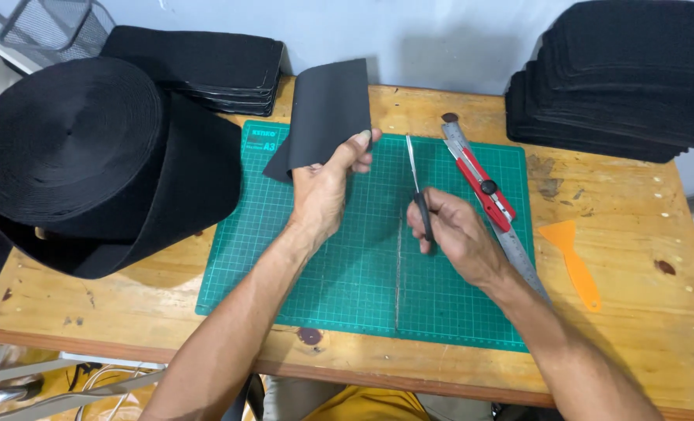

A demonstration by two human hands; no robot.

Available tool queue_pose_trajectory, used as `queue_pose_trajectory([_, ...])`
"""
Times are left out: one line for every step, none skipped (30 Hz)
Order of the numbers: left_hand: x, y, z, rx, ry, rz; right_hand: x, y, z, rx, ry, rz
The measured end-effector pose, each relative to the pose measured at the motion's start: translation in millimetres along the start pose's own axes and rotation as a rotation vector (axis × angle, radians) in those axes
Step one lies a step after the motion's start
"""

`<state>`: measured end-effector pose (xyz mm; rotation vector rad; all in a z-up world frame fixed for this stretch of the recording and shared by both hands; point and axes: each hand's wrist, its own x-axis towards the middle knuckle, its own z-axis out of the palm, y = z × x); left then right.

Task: Measuring and cutting a piece of black material using a ruler and scissors on a workbench.

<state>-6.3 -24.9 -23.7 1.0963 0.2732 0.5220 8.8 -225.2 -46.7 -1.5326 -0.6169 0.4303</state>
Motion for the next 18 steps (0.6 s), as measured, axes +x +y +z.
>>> queue_pose_trajectory([0, -3, -1, -0.001, -0.001, 0.001, 0, 0, 1, -0.002, 0.001, -0.001])
queue_pose_trajectory([1, -6, -2, -0.032, 0.003, -0.018, 1, -1, 2, -0.002, -0.004, -0.006])
queue_pose_trajectory([1, -9, -2, -0.063, 0.007, -0.039, 1, -1, 3, -0.004, -0.008, -0.011])
queue_pose_trajectory([0, -10, -1, -0.065, 0.005, -0.038, 1, -1, 3, -0.006, -0.007, -0.012])
queue_pose_trajectory([-1, -11, 0, -0.091, 0.014, -0.048, 1, -1, 3, 0.001, -0.012, -0.014])
queue_pose_trajectory([-2, -12, 1, -0.117, 0.024, -0.057, 1, 0, 3, 0.007, -0.017, -0.015])
queue_pose_trajectory([-4, -13, 2, -0.118, 0.023, -0.058, 0, -5, 7, 0.006, -0.017, -0.015])
queue_pose_trajectory([-5, -14, 2, -0.085, 0.012, -0.021, -1, -10, 11, 0.021, 0.030, -0.038])
queue_pose_trajectory([-6, -16, 4, -0.052, 0.000, 0.016, -2, -15, 15, 0.034, 0.079, -0.062])
queue_pose_trajectory([-9, -17, 4, -0.054, -0.001, 0.016, 0, -15, 19, 0.032, 0.080, -0.062])
queue_pose_trajectory([-12, -19, 4, -0.010, -0.025, 0.020, 3, -14, 23, 0.184, 0.222, -0.076])
queue_pose_trajectory([-14, -21, 4, 0.033, -0.048, 0.024, 5, -14, 27, 0.336, 0.364, -0.090])
queue_pose_trajectory([-21, -17, 11, 0.031, -0.052, 0.020, 8, -14, 27, 0.333, 0.369, -0.089])
queue_pose_trajectory([-27, -13, 18, 0.049, -0.069, 0.005, 10, -14, 26, 0.394, 0.415, -0.093])
queue_pose_trajectory([-34, -8, 25, 0.067, -0.085, -0.010, 12, -14, 26, 0.453, 0.459, -0.097])
queue_pose_trajectory([-37, -11, 28, 0.064, -0.088, -0.013, 12, -12, 22, 0.450, 0.462, -0.097])
queue_pose_trajectory([-40, -13, 30, 0.045, -0.125, -0.014, 12, -9, 18, 0.482, 0.483, -0.075])
queue_pose_trajectory([-44, -16, 33, 0.027, -0.162, -0.016, 13, -6, 14, 0.515, 0.504, -0.053])
